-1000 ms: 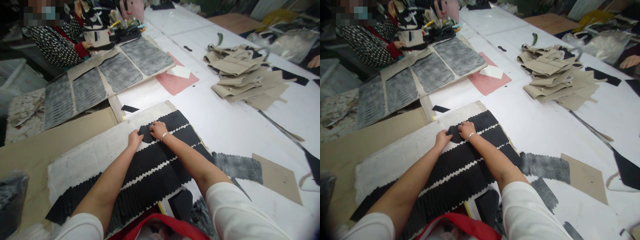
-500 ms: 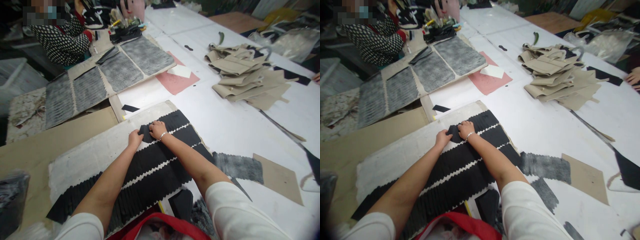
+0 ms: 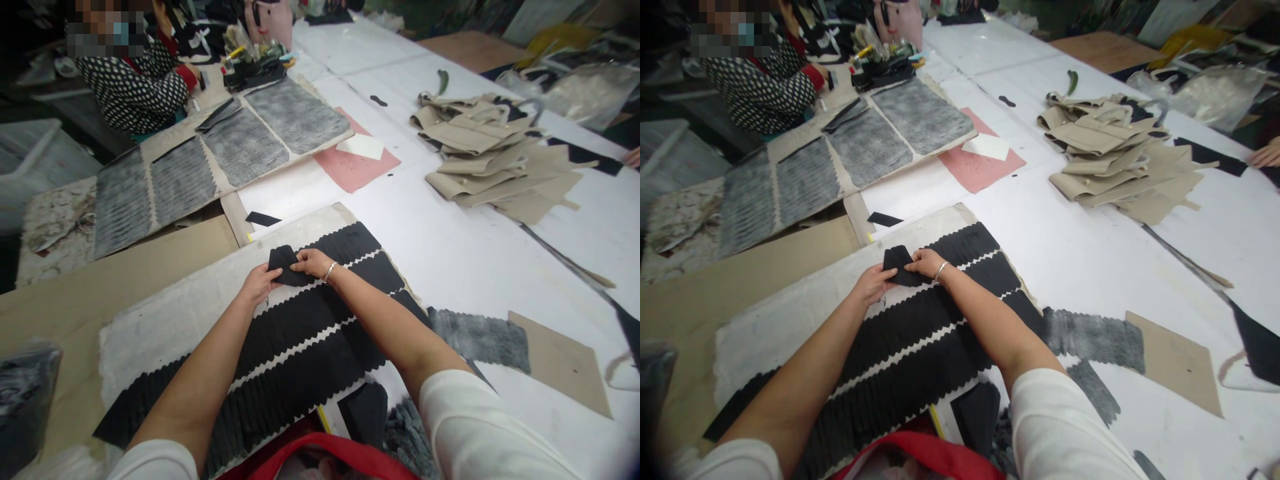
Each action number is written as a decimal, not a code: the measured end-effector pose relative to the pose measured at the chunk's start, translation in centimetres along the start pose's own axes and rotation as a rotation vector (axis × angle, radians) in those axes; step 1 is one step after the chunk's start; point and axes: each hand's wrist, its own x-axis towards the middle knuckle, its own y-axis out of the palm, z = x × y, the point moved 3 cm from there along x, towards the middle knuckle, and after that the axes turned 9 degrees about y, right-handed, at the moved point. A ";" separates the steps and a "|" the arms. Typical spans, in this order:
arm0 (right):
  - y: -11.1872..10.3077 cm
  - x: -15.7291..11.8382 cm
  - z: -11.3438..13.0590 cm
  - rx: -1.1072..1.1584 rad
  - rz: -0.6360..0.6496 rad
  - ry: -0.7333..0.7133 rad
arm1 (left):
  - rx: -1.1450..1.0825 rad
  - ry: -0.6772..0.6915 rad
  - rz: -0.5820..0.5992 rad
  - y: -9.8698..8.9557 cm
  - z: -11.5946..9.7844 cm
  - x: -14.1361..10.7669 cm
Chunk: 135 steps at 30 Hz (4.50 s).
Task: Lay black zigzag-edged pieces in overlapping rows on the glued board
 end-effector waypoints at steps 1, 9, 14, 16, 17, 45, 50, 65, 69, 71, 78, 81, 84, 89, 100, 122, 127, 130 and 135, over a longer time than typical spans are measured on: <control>0.1 0.0 -0.1 0.041 -0.004 0.010 | -0.006 0.001 -0.002 0.0 0.0 0.0; 0.4 0.0 -0.3 0.014 -0.107 0.040 | 0.063 0.028 -0.110 0.1 0.5 0.4; 0.3 0.5 -0.4 -0.034 -0.131 0.084 | 0.176 0.050 -0.198 -0.2 1.3 1.2; 0.0 0.4 -0.5 -0.032 -0.108 0.109 | 0.177 0.055 -0.210 -0.4 1.8 1.5; -0.2 0.3 -0.4 -0.053 -0.105 0.119 | 0.174 0.059 -0.213 -0.4 2.1 1.7; -1.4 -2.1 -1.6 -1.061 -0.304 -0.405 | 0.800 0.047 -0.301 -1.2 3.5 2.9; -1.3 -1.8 -2.0 -1.098 -0.307 -0.396 | 0.847 0.034 -0.300 -1.3 3.2 2.9; -0.6 -2.5 -1.6 -1.250 -0.303 -0.505 | 1.074 0.065 -0.239 -0.4 1.1 1.8; -0.4 -2.4 -1.4 -1.245 -0.318 -0.488 | 1.205 0.099 -0.238 -0.3 0.3 1.3; -0.2 -2.3 -1.3 -1.233 -0.332 -0.471 | 1.231 0.088 -0.237 -0.4 0.3 1.1; 0.0 -1.8 -0.8 -1.152 -0.380 -0.391 | 1.246 0.060 -0.224 -0.5 0.3 1.1; 0.3 -1.6 -0.6 -1.133 -0.412 -0.361 | 1.258 0.056 -0.215 -0.5 0.3 1.1; 0.7 -1.6 -0.5 -1.127 -0.454 -0.345 | 1.273 0.066 -0.210 -0.4 0.2 1.1; 1.2 -1.5 -0.3 -1.122 -0.468 -0.268 | 1.304 0.083 -0.201 -0.3 0.1 1.1; 1.3 -1.1 -0.3 -1.086 -0.484 -0.226 | 1.353 0.089 -0.221 -1.3 0.0 0.6; 2.4 -0.7 -0.2 -1.013 -0.340 -0.310 | 1.353 0.094 -0.228 -1.5 0.2 0.7; 3.1 -1.4 0.7 -1.072 -0.373 -0.304 | 1.265 0.117 -0.263 -2.0 0.3 0.8; 3.2 -2.0 1.4 -1.023 -0.410 -0.278 | 0.933 0.089 -0.281 -2.9 0.8 0.8; 2.5 -1.3 1.6 -0.532 -0.311 -0.136 | 0.142 0.003 -0.103 -3.7 0.9 -0.3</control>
